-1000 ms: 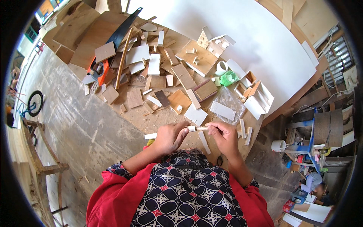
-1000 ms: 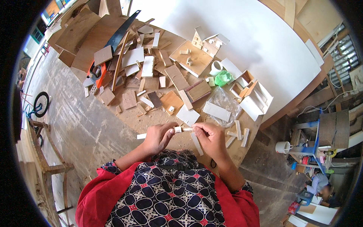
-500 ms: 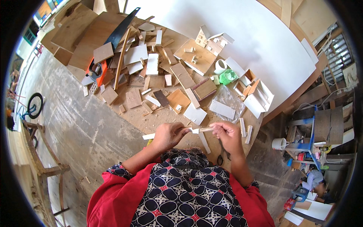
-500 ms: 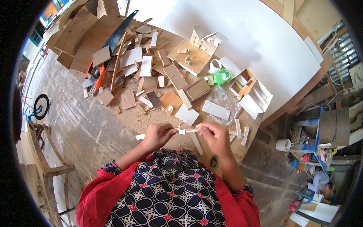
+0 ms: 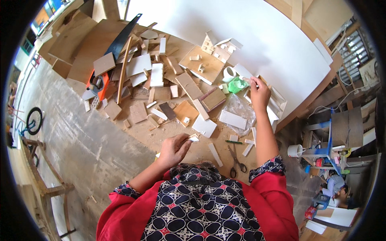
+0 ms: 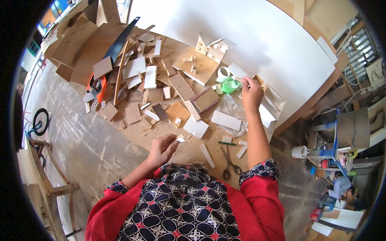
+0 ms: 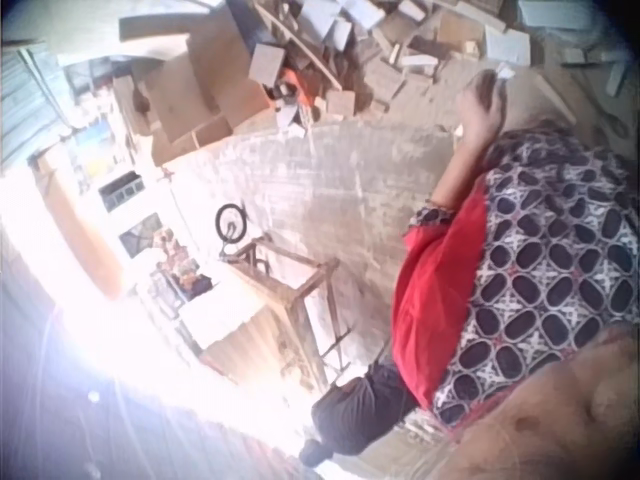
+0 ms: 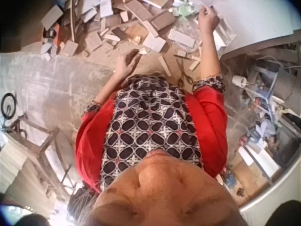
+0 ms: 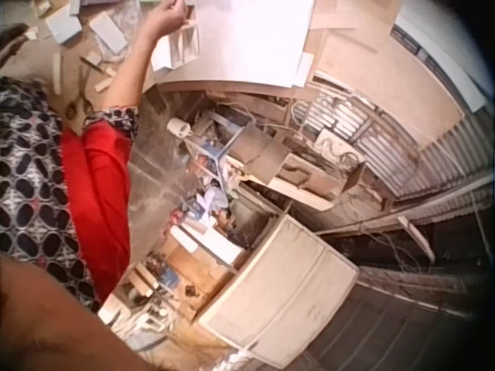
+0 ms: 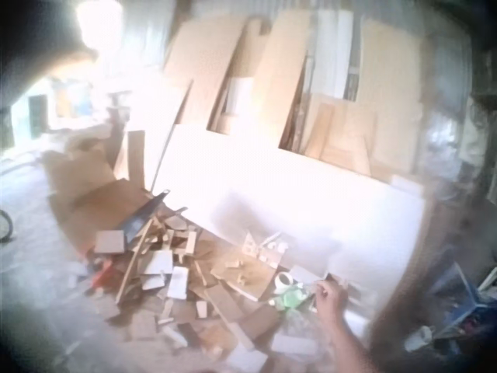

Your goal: The person assembles a model house by applying glue to small wooden pieces and joining them together.

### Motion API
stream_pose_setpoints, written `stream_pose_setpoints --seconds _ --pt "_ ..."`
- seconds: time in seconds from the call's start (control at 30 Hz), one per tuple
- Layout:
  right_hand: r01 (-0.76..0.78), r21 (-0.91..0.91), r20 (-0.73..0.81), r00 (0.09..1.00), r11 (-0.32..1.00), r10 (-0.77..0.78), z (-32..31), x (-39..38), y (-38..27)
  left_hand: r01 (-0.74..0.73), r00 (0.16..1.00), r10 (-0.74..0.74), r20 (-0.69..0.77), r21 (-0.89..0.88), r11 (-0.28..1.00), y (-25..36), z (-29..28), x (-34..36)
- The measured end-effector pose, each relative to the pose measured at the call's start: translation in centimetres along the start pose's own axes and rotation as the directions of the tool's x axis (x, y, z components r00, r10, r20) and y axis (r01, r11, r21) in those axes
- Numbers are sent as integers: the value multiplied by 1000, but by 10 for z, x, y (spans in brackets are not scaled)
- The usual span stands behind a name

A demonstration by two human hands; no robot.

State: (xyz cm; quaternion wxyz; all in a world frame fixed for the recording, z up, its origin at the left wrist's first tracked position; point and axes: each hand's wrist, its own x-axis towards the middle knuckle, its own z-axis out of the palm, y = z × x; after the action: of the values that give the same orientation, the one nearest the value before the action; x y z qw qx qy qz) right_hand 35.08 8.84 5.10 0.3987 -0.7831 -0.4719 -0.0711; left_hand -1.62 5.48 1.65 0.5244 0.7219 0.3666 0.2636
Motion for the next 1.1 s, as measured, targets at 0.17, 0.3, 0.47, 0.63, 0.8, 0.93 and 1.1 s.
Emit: stream_pose_setpoints --seconds 0.17,0.3,0.47,0.63,0.8,0.93,1.1 --pt "271 -332 88 963 904 -256 21 13 -17 -5 999 8 35 -94 996 0 -13 -4" --pt "237 171 273 921 956 -278 13 -19 -78 -83 996 79 -35 -135 987 -5 -16 -9" --pt "177 330 607 712 927 -352 25 -83 -106 36 997 -18 70 -269 962 -8 -28 -12" --pt "267 328 631 652 906 -420 47 -121 -104 288 957 -233 171 -511 810 -20 -34 -7" --pt "355 199 662 638 914 -392 70 -136 -117 411 911 -302 280 -670 618 -19 -38 6" --pt "392 184 655 635 901 -410 75 -135 -119 435 900 -271 340 -677 594 -33 -38 8" --pt "18 361 672 688 933 -273 63 -133 -124 461 886 -270 377 -651 603 -42 -39 4"
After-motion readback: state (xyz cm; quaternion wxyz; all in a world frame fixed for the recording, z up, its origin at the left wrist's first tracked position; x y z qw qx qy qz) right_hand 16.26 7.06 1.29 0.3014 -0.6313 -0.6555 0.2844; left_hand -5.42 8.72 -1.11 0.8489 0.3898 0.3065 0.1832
